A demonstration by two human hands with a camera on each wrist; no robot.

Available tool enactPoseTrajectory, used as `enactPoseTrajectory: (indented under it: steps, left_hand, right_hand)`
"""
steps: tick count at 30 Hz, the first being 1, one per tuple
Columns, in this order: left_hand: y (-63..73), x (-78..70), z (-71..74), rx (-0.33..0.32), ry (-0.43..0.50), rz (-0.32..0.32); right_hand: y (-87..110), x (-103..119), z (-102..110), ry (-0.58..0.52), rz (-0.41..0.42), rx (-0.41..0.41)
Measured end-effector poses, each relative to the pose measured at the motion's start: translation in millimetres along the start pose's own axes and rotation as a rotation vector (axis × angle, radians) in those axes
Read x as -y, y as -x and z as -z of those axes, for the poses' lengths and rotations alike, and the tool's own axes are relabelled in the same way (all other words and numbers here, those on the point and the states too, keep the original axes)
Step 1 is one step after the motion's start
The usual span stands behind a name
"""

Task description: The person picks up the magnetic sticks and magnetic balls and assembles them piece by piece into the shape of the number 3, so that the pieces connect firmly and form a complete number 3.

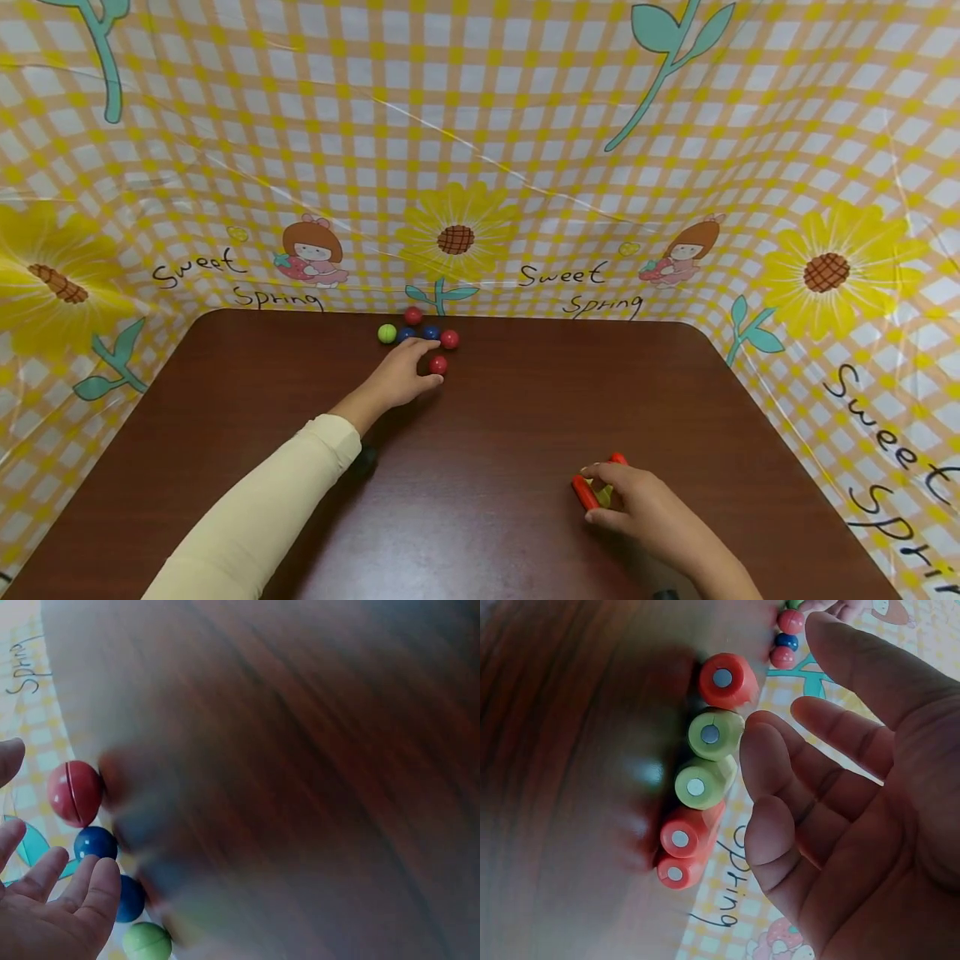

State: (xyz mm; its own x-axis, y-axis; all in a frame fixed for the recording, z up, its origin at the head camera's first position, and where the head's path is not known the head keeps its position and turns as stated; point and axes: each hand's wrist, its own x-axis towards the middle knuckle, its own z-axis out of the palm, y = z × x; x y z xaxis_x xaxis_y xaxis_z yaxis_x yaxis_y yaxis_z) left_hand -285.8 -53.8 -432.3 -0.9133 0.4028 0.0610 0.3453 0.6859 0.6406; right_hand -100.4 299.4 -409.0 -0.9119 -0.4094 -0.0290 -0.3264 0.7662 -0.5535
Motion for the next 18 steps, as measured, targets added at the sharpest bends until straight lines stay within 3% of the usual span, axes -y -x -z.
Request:
enactPoseTrajectory:
  steps: [4,9,18]
  left_hand:
    - [-3.8,-0.8,-6.4,0.001,0.004,0.004]
    - [-5.2,1.6,-14.3,0.007,0.015,0.028]
    - [-9.7,4.2,-16.5,-0.020,0.026,0.029]
  right_hand:
    - [0.5,0,-3,0.029,0.025,-0.035]
    - [-0.7,2,-4,0.030,0.007,-0.013]
    - [-3.2,3,-6,0.023,0.025,-0.012]
